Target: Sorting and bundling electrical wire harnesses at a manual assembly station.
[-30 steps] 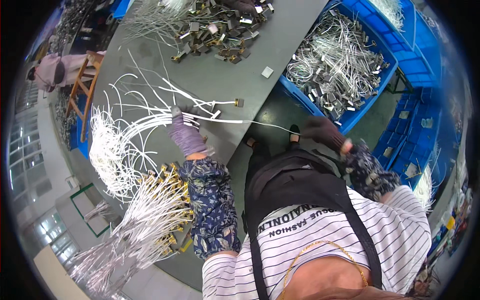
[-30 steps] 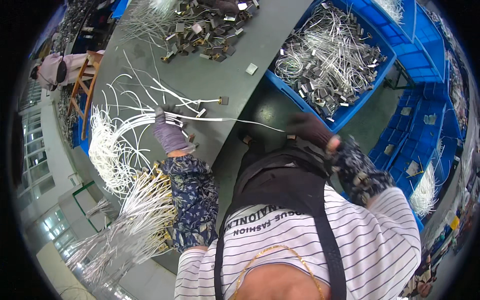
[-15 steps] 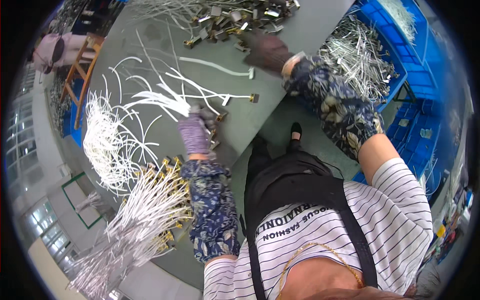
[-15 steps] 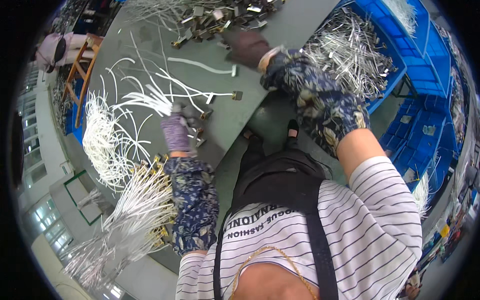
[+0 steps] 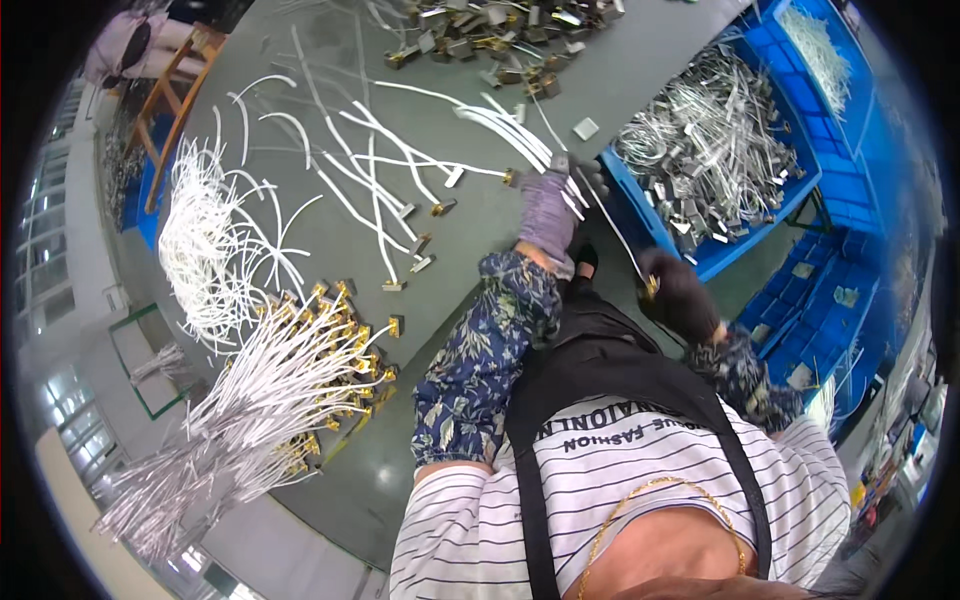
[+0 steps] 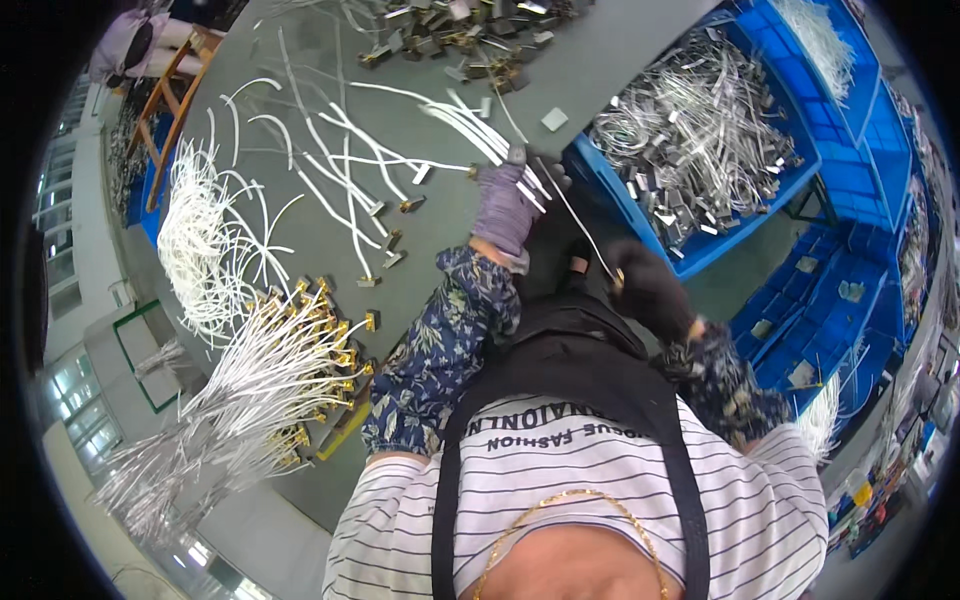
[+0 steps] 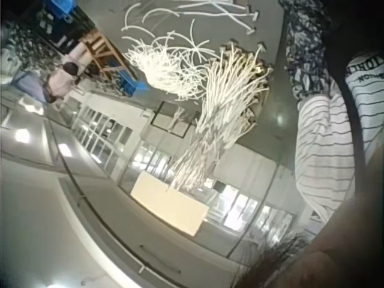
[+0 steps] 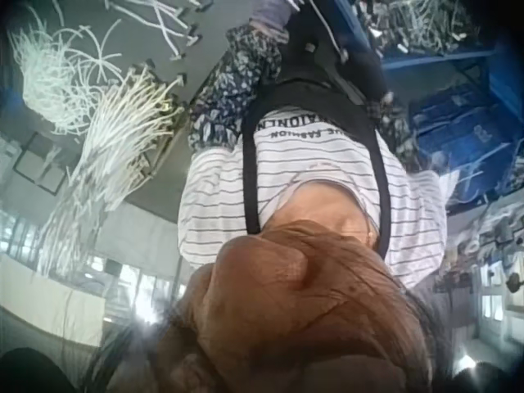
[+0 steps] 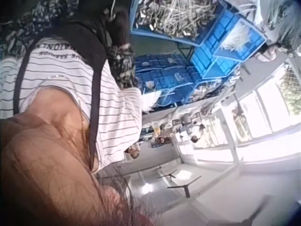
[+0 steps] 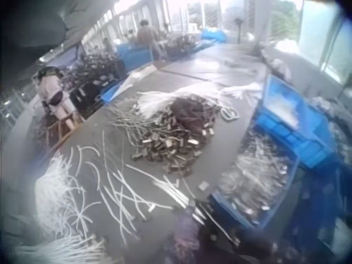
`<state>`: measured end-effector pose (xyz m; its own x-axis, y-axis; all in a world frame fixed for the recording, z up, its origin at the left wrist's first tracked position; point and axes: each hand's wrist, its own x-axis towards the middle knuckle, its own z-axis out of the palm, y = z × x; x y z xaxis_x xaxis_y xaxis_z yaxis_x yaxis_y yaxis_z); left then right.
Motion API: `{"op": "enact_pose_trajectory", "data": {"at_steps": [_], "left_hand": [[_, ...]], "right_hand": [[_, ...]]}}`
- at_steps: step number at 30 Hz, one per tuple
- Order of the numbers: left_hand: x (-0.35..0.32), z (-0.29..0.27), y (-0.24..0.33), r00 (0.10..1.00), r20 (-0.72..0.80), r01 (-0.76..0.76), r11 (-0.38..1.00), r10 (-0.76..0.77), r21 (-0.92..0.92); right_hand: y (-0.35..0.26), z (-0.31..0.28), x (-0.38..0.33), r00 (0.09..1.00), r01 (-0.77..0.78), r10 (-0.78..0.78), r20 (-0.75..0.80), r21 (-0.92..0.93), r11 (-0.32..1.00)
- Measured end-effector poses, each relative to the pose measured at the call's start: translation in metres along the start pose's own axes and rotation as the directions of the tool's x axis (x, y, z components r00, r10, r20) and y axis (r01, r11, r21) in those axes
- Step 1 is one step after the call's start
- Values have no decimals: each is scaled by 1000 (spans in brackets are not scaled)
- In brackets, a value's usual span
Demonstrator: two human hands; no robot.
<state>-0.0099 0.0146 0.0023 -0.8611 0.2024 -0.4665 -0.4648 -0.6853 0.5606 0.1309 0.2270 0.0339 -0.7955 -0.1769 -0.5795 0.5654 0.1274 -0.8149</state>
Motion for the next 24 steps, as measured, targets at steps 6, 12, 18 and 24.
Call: {"op": "enact_pose_trajectory", "data": {"at_steps": [6,12,18,24], "left_hand": [[11,9,15,998,-39,-54,998,54,-15],[2,15,76,904,-266,-290,937,335,195],[2,14,140,828,-181,-458,826,531,327],[-6,21,153,773,-213,-484,773,597,410]], "right_hand": [[138,-74,-108,969,-169,248,14,-695,699],[169,-90,-110,934,-333,356,-2,-360,871],[163,-88,-79,954,-269,299,3,-426,864],[165,-93,-77,928,-346,373,-20,-421,838]]}}
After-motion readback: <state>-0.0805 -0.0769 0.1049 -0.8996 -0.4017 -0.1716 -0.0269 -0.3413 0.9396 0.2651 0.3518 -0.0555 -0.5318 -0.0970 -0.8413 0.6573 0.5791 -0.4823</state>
